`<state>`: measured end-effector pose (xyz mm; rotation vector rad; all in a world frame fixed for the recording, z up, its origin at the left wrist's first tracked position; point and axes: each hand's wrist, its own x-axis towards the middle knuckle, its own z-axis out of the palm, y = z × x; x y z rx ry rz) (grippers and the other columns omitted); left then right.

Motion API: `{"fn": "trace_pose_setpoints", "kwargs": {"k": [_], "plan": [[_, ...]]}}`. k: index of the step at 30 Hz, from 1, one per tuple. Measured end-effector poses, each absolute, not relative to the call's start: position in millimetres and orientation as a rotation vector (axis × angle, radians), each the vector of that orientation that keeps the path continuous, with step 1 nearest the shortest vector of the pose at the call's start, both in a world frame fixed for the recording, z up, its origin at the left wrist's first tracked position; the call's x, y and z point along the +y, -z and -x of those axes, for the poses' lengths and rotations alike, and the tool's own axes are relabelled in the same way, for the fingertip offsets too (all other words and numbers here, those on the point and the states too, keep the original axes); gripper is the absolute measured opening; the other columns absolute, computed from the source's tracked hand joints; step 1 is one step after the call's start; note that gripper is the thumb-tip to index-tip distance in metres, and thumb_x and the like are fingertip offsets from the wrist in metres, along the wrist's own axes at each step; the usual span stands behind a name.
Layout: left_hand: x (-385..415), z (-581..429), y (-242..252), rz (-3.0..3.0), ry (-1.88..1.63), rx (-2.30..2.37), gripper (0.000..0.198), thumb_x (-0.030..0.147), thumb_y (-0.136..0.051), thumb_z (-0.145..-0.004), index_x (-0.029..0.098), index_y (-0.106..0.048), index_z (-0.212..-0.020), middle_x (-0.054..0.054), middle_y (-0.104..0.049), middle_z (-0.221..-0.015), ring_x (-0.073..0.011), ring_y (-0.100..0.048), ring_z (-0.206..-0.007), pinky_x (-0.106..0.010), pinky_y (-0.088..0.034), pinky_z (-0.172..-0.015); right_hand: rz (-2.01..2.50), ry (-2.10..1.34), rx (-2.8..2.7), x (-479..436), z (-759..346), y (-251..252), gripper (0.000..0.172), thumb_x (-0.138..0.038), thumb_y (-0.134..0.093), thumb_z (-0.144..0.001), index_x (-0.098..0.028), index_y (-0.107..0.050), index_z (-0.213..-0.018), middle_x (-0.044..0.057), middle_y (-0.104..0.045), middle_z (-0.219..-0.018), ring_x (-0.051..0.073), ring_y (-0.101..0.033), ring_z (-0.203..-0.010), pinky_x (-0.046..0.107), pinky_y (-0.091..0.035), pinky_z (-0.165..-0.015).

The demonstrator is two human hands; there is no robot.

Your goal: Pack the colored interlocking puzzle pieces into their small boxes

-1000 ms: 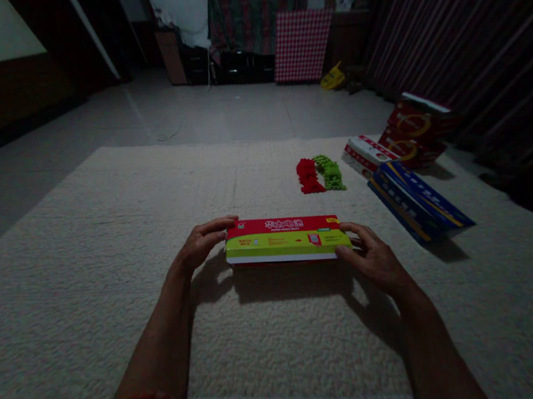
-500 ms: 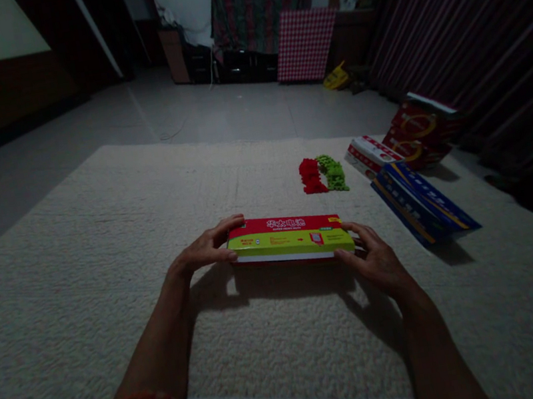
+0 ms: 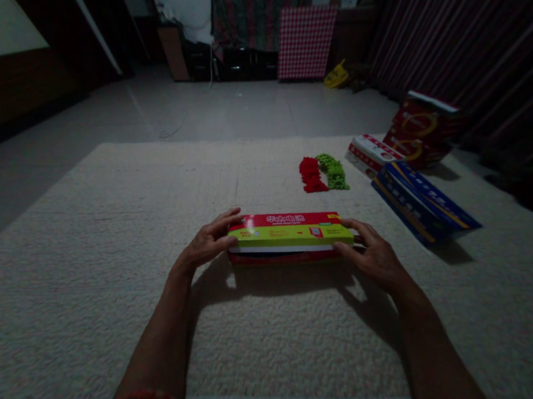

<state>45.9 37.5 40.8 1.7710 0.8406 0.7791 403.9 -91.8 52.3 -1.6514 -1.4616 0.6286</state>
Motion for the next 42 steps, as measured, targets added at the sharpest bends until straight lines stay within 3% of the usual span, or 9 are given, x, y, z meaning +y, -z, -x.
{"fn": "trace_pose_setpoints", "kwargs": {"k": [7,12,19,30,37,42], "plan": [[37.1,-49.6,-41.4,-1.808,-0.809,0.904,0.045,0.046,-0.071,-0.075,0.025,-0.073,-0.115,-0.01,-0.051,-0.148,-0.036,-0.039,-0.141,-0.056,-0.031,-0.116,1.672,-0.56,-1.475,-88.2,-403.1,-51.3,0.055,-0.054,-0.064,-0.081,-0.022,-0.059,-0.126,0.015,-0.057,-0.13,0.029,-0.067,-0.097,0.046,-0.059,-0.081],[37.4,-50.2,-37.5,-1.779,-0.819,0.89,0.044,0.042,-0.071,-0.076,0.023,-0.072,-0.116,-0.011,-0.048,-0.15,-0.0353,-0.036,-0.143,-0.056,-0.028,-0.117,1.676,-0.566,-1.421,-88.7,-401.1,-50.7,0.056,-0.054,-0.065,-0.08,-0.019,-0.06,-0.123,0.016,-0.06,-0.127,0.028,-0.068,-0.095,0.045,-0.059,-0.079],[41.9,-46.4,-24.5,-1.706,-0.759,0.764,0.049,0.042,-0.076,-0.074,0.027,-0.068,-0.12,-0.01,-0.04,-0.156,-0.0347,-0.039,-0.142,-0.059,-0.035,-0.112,1.672,-0.589,-1.464,-90.5,-405.5,-47.1,0.056,-0.054,-0.068,-0.078,-0.02,-0.058,-0.122,0.014,-0.06,-0.127,0.027,-0.068,-0.095,0.043,-0.06,-0.078],[42.0,-47.7,-27.9,-1.829,-0.747,0.801,0.051,0.044,-0.077,-0.073,0.025,-0.067,-0.119,-0.012,-0.04,-0.154,-0.0368,-0.033,-0.144,-0.06,-0.029,-0.115,1.672,-0.606,-1.447,-92.3,-405.1,-45.9,0.054,-0.053,-0.068,-0.077,-0.022,-0.056,-0.12,0.015,-0.059,-0.127,0.029,-0.067,-0.096,0.046,-0.06,-0.077],[36.0,-50.6,-37.4,-1.938,-0.696,0.817,0.055,0.045,-0.079,-0.07,0.024,-0.064,-0.119,-0.013,-0.035,-0.156,-0.0381,-0.032,-0.144,-0.059,-0.031,-0.114,1.629,-0.673,-1.57,-91.7,-411.7,-51.8,0.048,-0.043,-0.071,-0.074,-0.025,-0.051,-0.114,0.016,-0.048,-0.145,0.03,-0.065,-0.106,0.045,-0.06,-0.077],[29.4,-56.9,-47.3,-1.968,-0.7,0.87,0.053,0.048,-0.077,-0.072,0.023,-0.063,-0.116,-0.013,-0.034,-0.156,-0.0382,-0.031,-0.145,-0.058,-0.033,-0.114,1.632,-0.691,-1.663,-88.2,-412.0,-60.5,0.039,-0.037,-0.068,-0.075,-0.024,-0.048,-0.106,0.016,-0.047,-0.145,0.028,-0.064,-0.108,0.044,-0.058,-0.081]]}}
